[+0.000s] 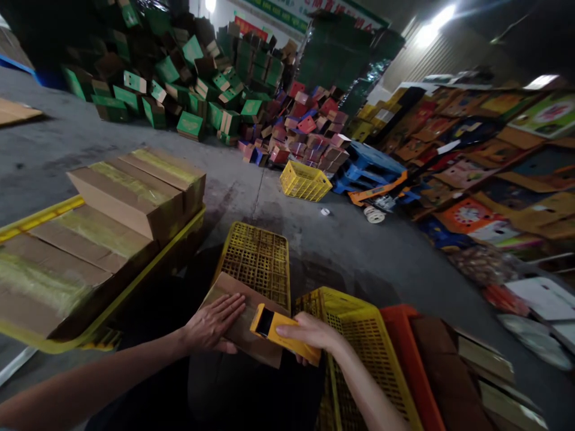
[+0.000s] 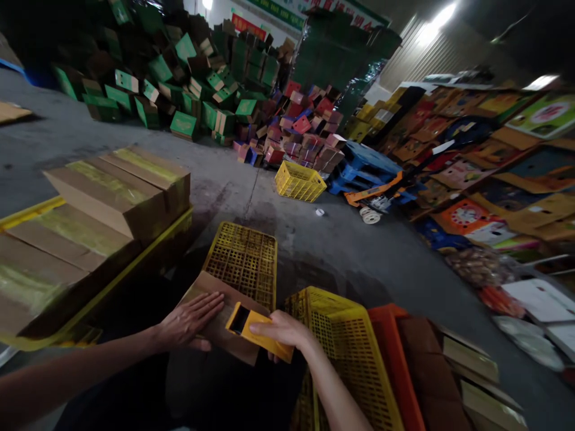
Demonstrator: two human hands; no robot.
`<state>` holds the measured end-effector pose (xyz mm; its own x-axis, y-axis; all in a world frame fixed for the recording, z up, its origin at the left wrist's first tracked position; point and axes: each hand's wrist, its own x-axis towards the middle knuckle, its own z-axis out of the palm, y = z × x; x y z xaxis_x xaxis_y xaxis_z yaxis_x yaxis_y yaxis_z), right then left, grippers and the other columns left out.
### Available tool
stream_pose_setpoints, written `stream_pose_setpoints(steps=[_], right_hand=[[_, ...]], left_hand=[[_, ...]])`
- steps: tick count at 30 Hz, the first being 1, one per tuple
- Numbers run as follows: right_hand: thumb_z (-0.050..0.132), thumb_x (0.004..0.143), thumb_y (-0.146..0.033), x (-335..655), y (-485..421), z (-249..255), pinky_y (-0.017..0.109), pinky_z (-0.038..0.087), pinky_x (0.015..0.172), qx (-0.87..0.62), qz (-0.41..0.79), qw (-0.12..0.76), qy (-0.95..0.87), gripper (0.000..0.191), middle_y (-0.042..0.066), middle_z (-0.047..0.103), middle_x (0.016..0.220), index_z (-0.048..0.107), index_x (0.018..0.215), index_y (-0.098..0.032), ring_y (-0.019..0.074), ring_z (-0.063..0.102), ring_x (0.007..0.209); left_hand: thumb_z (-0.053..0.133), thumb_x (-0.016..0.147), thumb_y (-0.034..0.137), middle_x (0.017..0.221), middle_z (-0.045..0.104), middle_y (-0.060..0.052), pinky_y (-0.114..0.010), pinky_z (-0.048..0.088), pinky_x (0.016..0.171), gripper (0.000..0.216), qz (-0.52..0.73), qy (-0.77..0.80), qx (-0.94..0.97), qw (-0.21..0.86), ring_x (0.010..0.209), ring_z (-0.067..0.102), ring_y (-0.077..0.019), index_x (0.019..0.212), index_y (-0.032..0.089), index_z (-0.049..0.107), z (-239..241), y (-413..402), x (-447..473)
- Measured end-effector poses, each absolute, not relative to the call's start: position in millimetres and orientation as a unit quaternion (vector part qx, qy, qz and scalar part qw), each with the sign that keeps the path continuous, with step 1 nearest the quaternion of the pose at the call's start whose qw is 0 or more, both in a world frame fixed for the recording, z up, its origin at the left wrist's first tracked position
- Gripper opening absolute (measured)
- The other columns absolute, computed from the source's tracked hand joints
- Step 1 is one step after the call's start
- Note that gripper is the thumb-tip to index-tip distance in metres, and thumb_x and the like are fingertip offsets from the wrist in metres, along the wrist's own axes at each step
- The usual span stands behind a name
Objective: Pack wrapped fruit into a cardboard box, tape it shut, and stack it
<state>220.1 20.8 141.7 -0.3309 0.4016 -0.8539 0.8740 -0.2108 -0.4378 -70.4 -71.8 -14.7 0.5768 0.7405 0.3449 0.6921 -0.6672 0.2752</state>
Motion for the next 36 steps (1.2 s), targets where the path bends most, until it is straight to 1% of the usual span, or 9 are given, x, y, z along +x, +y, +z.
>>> stream_pose_setpoints(steps=[4, 10, 13, 17, 19, 23, 30, 32, 36], right_hand=[[0.059, 0.089, -0.063, 220.5, 20.4, 136.7, 0.027, 0.058, 0.057, 0.546, -0.555, 0.2, 0.595, 0.048, 0.005, 0.072, 0.061, 0.065, 0.083, -0.015, 0.0211, 0.071, 0.057], [0.059, 0.087, -0.065, 217.8, 20.0, 136.4, 0.026, 0.057, 0.056, 0.55, -0.546, 0.216, 0.594, 0.048, 0.005, 0.072, 0.06, 0.065, 0.082, -0.017, 0.021, 0.072, 0.057], [0.057, 0.088, -0.064, 215.8, 19.2, 139.1, 0.027, 0.057, 0.053, 0.543, -0.527, 0.22, 0.615, 0.049, 0.007, 0.072, 0.061, 0.065, 0.08, -0.017, 0.0228, 0.072, 0.057], [0.063, 0.084, -0.065, 221.1, 19.3, 142.5, 0.028, 0.058, 0.057, 0.555, -0.454, 0.225, 0.659, 0.05, 0.012, 0.075, 0.068, 0.066, 0.074, -0.016, 0.0279, 0.075, 0.069], [0.064, 0.084, -0.063, 229.8, 18.9, 142.2, 0.029, 0.06, 0.061, 0.554, -0.457, 0.228, 0.657, 0.049, 0.013, 0.076, 0.071, 0.067, 0.073, -0.015, 0.0291, 0.076, 0.073], [0.052, 0.09, -0.064, 247.7, 16.1, 135.8, 0.031, 0.061, 0.057, 0.549, -0.532, 0.228, 0.603, 0.053, 0.011, 0.074, 0.066, 0.066, 0.074, -0.015, 0.0244, 0.074, 0.06], [0.056, 0.09, -0.06, 250.4, 13.8, 119.6, 0.027, 0.057, 0.05, 0.574, -0.529, 0.204, 0.59, 0.047, 0.007, 0.071, 0.058, 0.065, 0.076, -0.016, 0.0213, 0.07, 0.052], [0.056, 0.09, -0.062, 252.2, 13.6, 117.5, 0.027, 0.057, 0.051, 0.573, -0.53, 0.204, 0.591, 0.048, 0.007, 0.071, 0.058, 0.066, 0.077, -0.016, 0.0213, 0.071, 0.053], [0.055, 0.09, -0.063, 256.3, 12.7, 115.5, 0.027, 0.057, 0.052, 0.568, -0.53, 0.205, 0.595, 0.05, 0.007, 0.072, 0.062, 0.065, 0.079, -0.016, 0.0217, 0.071, 0.055]], left_hand=[[0.039, 0.094, 0.072, 0.161, 0.035, -0.02, -0.05, 0.027, 0.122, 0.093, 0.227, 0.432, 0.872, 0.034, 0.15, 0.032, -0.0352, 0.161, 0.011, 0.019, -19.4, -74.5, -51.4], [0.034, 0.09, 0.08, 0.166, 0.026, -0.018, -0.046, 0.023, 0.123, 0.105, 0.214, 0.434, 0.875, 0.024, 0.153, 0.025, -0.0333, 0.162, 0.008, 0.009, -23.5, -80.8, -23.4], [0.034, 0.089, 0.081, 0.166, 0.024, -0.017, -0.045, 0.022, 0.123, 0.107, 0.208, 0.429, 0.879, 0.019, 0.153, 0.023, -0.0341, 0.162, 0.008, 0.008, -22.3, -80.2, -24.4], [0.033, 0.09, 0.08, 0.165, 0.026, -0.018, -0.045, 0.024, 0.122, 0.104, 0.207, 0.419, 0.884, 0.02, 0.152, 0.026, -0.035, 0.162, 0.009, 0.01, -21.0, -78.2, -28.5], [0.034, 0.09, 0.08, 0.165, 0.026, -0.019, -0.046, 0.025, 0.122, 0.104, 0.208, 0.419, 0.884, 0.017, 0.151, 0.028, -0.0352, 0.162, 0.009, 0.011, -20.7, -77.6, -29.1], [0.036, 0.09, 0.079, 0.165, 0.026, -0.019, -0.045, 0.025, 0.122, 0.103, 0.212, 0.419, 0.883, 0.02, 0.151, 0.029, -0.0349, 0.162, 0.009, 0.011, -18.6, -77.0, -29.4], [0.044, 0.089, 0.077, 0.168, 0.019, -0.015, -0.053, 0.023, 0.121, 0.096, 0.206, 0.44, 0.873, 0.033, 0.151, 0.027, -0.0378, 0.163, 0.022, 0.015, -19.3, -77.2, -16.6], [0.044, 0.088, 0.078, 0.167, 0.021, -0.016, -0.054, 0.021, 0.122, 0.1, 0.208, 0.431, 0.877, 0.047, 0.152, 0.025, -0.0379, 0.163, 0.018, 0.014, -20.3, -78.0, -8.3], [0.041, 0.086, 0.082, 0.167, 0.021, -0.017, -0.048, 0.018, 0.125, 0.109, 0.204, 0.392, 0.894, 0.068, 0.153, 0.022, -0.0339, 0.162, 0.009, 0.011, -19.4, -78.9, 2.1]])
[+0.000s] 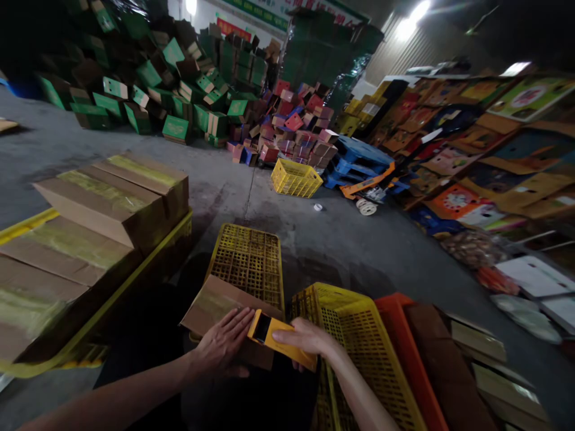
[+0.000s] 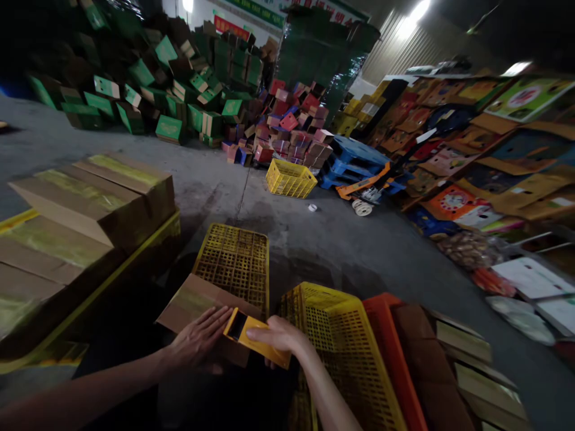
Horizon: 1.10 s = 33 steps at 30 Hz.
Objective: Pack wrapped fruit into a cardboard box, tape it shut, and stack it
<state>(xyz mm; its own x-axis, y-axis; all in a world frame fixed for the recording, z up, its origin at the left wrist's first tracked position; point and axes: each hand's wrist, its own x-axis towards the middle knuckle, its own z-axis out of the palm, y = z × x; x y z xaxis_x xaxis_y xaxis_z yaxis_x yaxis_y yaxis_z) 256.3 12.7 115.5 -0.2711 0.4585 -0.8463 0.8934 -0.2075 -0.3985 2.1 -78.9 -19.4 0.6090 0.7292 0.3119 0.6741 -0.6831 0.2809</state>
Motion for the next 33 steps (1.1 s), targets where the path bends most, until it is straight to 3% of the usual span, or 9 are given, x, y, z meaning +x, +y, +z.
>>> stream_pose_setpoints(steps=[8, 13, 20, 33], right_hand=[[0.064, 0.082, -0.067, 263.4, 9.0, 118.9, 0.023, 0.053, 0.054, 0.577, -0.478, 0.198, 0.632, 0.052, 0.008, 0.073, 0.067, 0.069, 0.079, -0.015, 0.0238, 0.074, 0.068], [0.057, 0.084, -0.071, 284.2, 2.3, 129.1, 0.024, 0.052, 0.052, 0.572, -0.542, 0.191, 0.585, 0.057, 0.007, 0.074, 0.066, 0.07, 0.084, -0.016, 0.0222, 0.072, 0.06], [0.061, 0.082, -0.069, 290.5, -0.4, 124.4, 0.022, 0.05, 0.051, 0.598, -0.479, 0.173, 0.619, 0.056, 0.006, 0.073, 0.063, 0.07, 0.072, -0.015, 0.0218, 0.071, 0.062], [0.06, 0.085, -0.068, 313.0, -6.4, 118.7, 0.02, 0.047, 0.049, 0.558, -0.55, 0.166, 0.599, 0.053, 0.005, 0.073, 0.067, 0.071, 0.085, -0.016, 0.0182, 0.069, 0.058]], left_hand=[[0.048, 0.083, 0.082, 0.167, 0.02, -0.017, -0.048, 0.02, 0.124, 0.115, 0.176, 0.391, 0.901, 0.065, 0.154, 0.02, -0.0347, 0.162, 0.008, 0.008, -17.7, -76.4, -0.8], [0.045, 0.086, 0.08, 0.167, 0.019, -0.018, -0.049, 0.015, 0.125, 0.113, 0.171, 0.389, 0.903, 0.067, 0.154, 0.018, -0.0344, 0.162, 0.008, 0.006, -15.1, -76.4, -1.8], [0.049, 0.085, 0.08, 0.167, 0.02, -0.017, -0.052, 0.013, 0.125, 0.112, 0.179, 0.38, 0.905, 0.072, 0.154, 0.019, -0.0353, 0.163, 0.011, 0.007, -13.0, -79.1, 7.5], [0.06, 0.084, 0.072, 0.168, 0.018, -0.017, -0.047, 0.015, 0.125, 0.113, 0.158, 0.355, 0.916, 0.1, 0.155, 0.017, -0.034, 0.162, 0.011, 0.006, -14.5, -76.3, 23.9]])
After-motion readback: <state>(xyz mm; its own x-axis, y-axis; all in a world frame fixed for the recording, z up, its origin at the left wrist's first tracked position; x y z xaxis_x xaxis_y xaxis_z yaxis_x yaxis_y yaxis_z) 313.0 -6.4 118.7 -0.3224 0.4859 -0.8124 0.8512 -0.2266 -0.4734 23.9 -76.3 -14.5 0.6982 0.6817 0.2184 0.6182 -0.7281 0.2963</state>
